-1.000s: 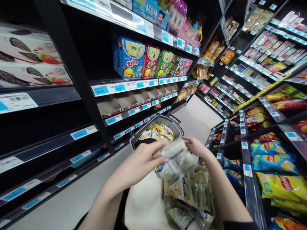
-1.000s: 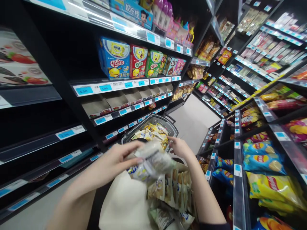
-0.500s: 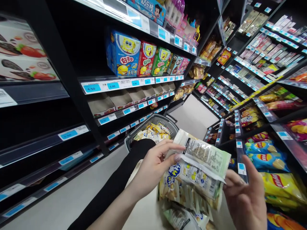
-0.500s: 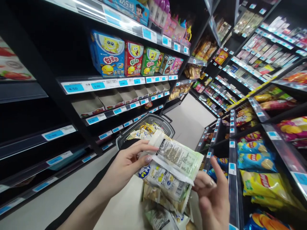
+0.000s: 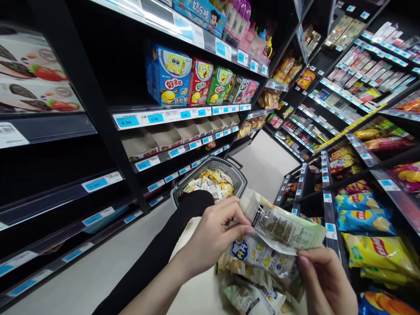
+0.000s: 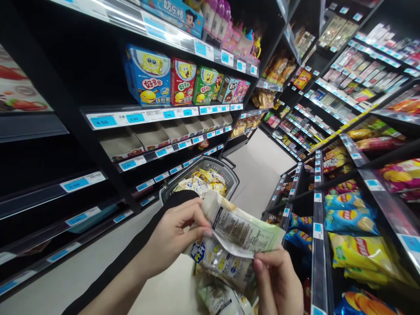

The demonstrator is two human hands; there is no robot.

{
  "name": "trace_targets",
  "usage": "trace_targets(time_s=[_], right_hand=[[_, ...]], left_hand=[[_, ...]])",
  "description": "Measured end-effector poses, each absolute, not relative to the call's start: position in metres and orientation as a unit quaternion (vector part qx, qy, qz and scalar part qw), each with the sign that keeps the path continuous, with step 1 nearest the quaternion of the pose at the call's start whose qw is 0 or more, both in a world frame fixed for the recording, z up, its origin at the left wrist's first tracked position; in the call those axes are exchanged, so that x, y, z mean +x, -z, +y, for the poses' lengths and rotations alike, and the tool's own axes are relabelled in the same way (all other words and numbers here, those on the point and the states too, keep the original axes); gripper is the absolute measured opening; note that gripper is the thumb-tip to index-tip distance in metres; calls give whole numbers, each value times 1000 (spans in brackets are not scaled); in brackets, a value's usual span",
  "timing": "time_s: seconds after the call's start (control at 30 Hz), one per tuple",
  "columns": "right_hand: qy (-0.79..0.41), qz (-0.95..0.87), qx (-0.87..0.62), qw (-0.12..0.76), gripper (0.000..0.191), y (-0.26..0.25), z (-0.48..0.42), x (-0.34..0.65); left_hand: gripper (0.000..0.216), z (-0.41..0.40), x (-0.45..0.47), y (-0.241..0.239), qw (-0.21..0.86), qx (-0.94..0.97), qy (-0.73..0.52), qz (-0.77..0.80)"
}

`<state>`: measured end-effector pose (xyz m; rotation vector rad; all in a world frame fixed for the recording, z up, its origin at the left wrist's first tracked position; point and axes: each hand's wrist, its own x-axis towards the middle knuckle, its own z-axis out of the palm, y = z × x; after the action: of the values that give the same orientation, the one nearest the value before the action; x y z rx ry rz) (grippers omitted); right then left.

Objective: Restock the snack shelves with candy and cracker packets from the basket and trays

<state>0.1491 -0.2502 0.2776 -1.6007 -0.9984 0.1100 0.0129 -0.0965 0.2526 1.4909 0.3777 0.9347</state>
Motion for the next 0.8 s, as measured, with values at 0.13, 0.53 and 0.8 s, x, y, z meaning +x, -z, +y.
trace_targets(time_s=[0.13,0.53,0.8], right_hand=[[-88,-277,-731,617,27,-276,-251,137],[-315,-221,-664,641,21,-283,-262,164],[-397,-228,-634,624,29,-285,-265,175]], left_hand=[[20,-100,12,-255,633,663,-357,180],[10,-89,15,-252,805,522,-251,127],[20,-81,12,-247,815,508,-232,152]])
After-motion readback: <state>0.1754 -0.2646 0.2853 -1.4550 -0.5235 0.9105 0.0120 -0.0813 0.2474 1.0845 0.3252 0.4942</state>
